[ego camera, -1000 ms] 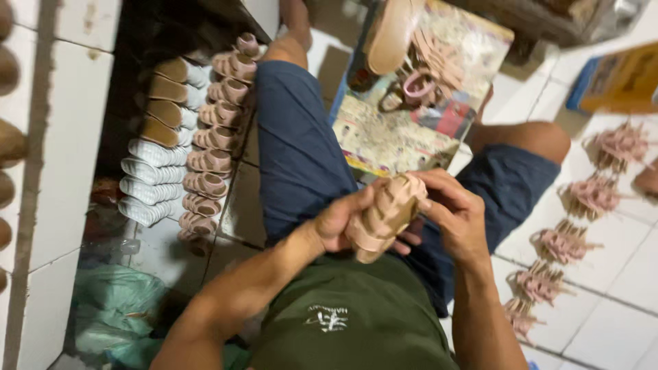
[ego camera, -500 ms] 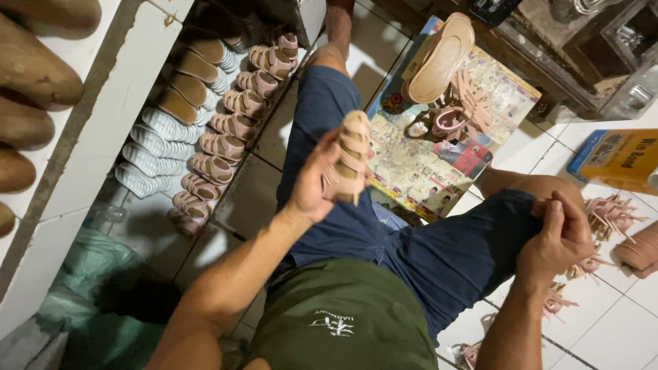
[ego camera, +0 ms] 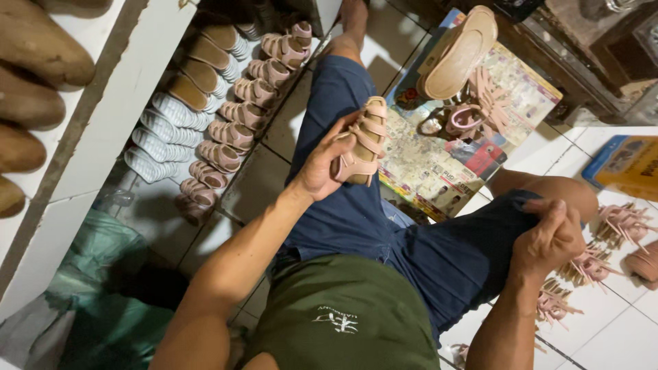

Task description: The person assembles a pink sandal by hand, threading straps through slots on the sole and adjusting them. The person handles multiple sandals and soles, repeatedly threading and arranging straps to form the upper.

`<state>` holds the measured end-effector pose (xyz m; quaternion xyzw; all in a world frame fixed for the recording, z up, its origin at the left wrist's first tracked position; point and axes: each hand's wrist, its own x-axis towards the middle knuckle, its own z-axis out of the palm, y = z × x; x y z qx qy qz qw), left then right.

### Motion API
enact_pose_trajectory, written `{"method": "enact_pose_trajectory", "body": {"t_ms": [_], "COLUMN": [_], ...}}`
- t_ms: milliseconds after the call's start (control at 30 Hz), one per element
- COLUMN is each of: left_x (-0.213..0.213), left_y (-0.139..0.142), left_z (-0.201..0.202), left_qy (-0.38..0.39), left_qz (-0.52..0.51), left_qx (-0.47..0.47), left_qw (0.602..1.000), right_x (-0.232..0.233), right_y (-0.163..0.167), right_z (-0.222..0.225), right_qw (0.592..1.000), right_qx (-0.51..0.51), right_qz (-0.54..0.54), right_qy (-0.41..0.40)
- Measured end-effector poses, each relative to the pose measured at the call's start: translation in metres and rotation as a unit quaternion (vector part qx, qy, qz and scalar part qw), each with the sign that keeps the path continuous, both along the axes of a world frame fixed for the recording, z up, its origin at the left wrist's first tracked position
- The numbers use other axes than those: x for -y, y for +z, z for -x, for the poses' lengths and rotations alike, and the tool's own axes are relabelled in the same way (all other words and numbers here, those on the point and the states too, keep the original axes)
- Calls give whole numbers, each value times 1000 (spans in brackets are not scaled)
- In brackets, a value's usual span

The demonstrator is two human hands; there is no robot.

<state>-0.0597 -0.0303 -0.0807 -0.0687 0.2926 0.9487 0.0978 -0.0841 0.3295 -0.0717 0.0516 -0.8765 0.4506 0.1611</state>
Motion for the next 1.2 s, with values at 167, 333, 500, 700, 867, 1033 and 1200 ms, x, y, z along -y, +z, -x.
{"method": "enact_pose_trajectory", "body": {"t_ms": [167,333,500,700,867,1033,1200], "left_x": [2,3,-4,-12,-21,-26,-31], "left_y": [3,4,6,8,11,13,12], "left_z": [-3,-2,-3,-2,-4,-5,-2], "left_qy": [16,16,-7,-22,-37,-51,-54], "left_qz": [-54,-63,-34,-44,-65,-83,-94], "left_qx": [29,22,5,9,5,10,15], "left_qw": [998,998,999,999,997,995,994], "right_x": [-3,-9,-8,-3,3,6,3], "right_y": [-5,-8,-10,-7,-3,-1,0], "right_z": [-1,0,2,6,8,7,6], "right_qw": [998,997,995,996,997,996,995], "right_qx": [1,-11,-4,-7,2,-13,-17], "right_qz": [-41,-61,-97,-88,-79,-82,-98], "right_qy": [-37,-36,-15,12,10,13,10]}}
